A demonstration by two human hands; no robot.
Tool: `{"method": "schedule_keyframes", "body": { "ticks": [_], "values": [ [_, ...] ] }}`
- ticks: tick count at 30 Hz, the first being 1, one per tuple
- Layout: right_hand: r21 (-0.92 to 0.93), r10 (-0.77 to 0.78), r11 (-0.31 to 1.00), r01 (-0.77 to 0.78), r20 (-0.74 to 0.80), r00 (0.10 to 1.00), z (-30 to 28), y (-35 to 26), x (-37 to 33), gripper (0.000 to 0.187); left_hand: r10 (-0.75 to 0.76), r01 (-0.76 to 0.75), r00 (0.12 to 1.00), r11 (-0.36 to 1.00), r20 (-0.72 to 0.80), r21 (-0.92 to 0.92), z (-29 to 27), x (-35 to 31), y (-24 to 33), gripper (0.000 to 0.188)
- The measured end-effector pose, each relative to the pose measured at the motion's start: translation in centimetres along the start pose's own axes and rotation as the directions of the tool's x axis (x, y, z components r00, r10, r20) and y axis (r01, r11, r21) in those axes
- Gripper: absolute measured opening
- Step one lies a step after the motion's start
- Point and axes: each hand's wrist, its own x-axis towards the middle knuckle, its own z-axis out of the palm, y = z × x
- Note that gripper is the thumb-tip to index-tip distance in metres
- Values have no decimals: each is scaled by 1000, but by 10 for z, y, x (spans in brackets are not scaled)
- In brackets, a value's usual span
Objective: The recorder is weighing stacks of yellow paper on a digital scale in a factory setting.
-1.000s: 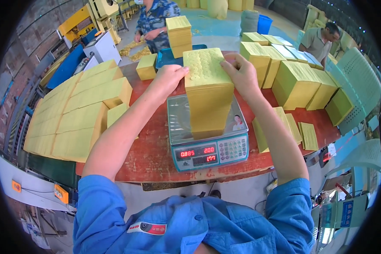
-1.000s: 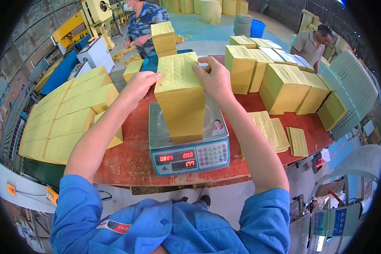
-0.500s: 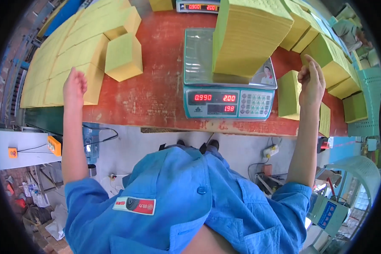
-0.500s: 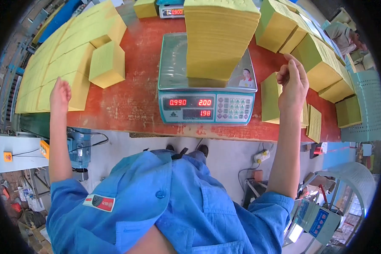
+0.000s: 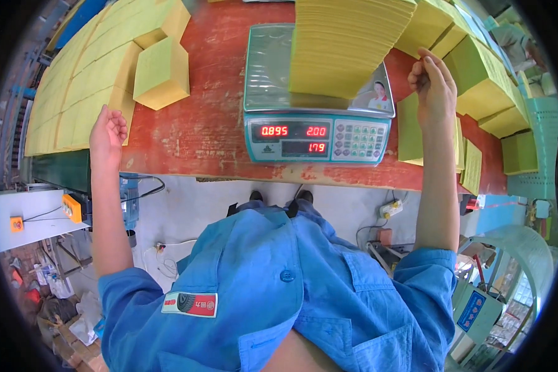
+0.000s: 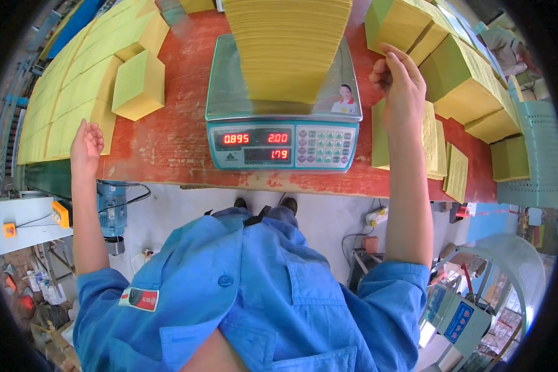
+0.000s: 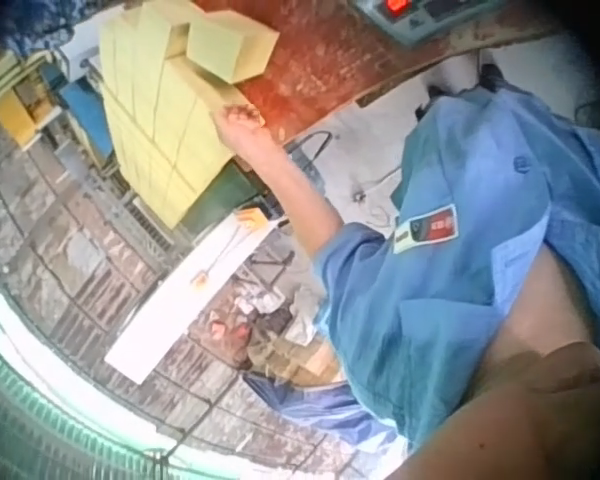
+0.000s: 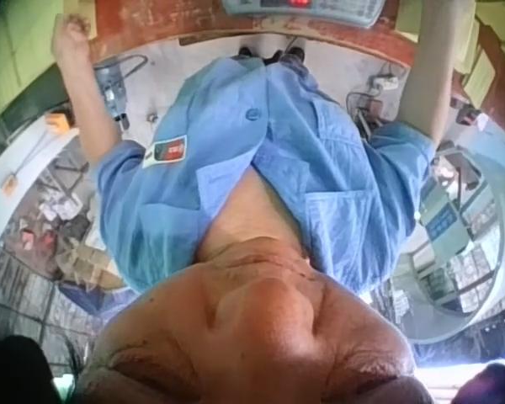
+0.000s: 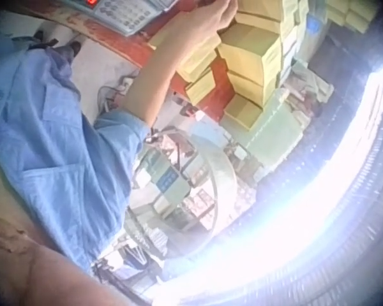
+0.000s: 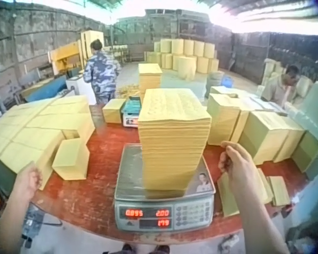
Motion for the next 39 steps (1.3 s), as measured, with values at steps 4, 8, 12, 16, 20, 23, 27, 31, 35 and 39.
{"method": "schedule_keyframes", "body": {
  "ticks": [4,8,12,16,20,23,27,31,35,39],
  "values": [
    [-63,14,998,-10,62,998,-7,3,20,25,18,-18,998,1000,53,-8,51,-23,8,32],
    [-16,41,999,-39,137,990,-9,10,45,24,62,-66,988,998,139,22,112,-48,28,32],
    [-16,30,999,-28,214,976,-6,14,67,23,78,-102,942,993,325,56,153,-69,48,36],
    [-59,34,998,-20,255,966,18,44,99,33,8,7,947,999,322,-46,235,-94,86,57],
    [14,120,992,-128,252,960,66,86,112,51,11,-27,843,999,537,22,301,-67,125,79],
    [95,23,995,-44,211,977,92,104,84,59,-85,-15,777,988,624,153,336,-51,124,69],
    [14,-14,1000,11,170,985,69,87,39,50,-356,99,702,907,617,410,345,-73,129,61],
    [-142,-51,987,73,153,987,47,55,-34,38,-472,163,471,877,745,452,308,-66,117,58],
    [-271,-77,961,53,-79,994,22,45,-114,35,-527,137,317,848,788,512,312,-66,120,57],
    [160,567,795,-586,150,810,22,70,-171,38,-521,140,261,853,813,502,319,-39,113,58]
  ]
}}
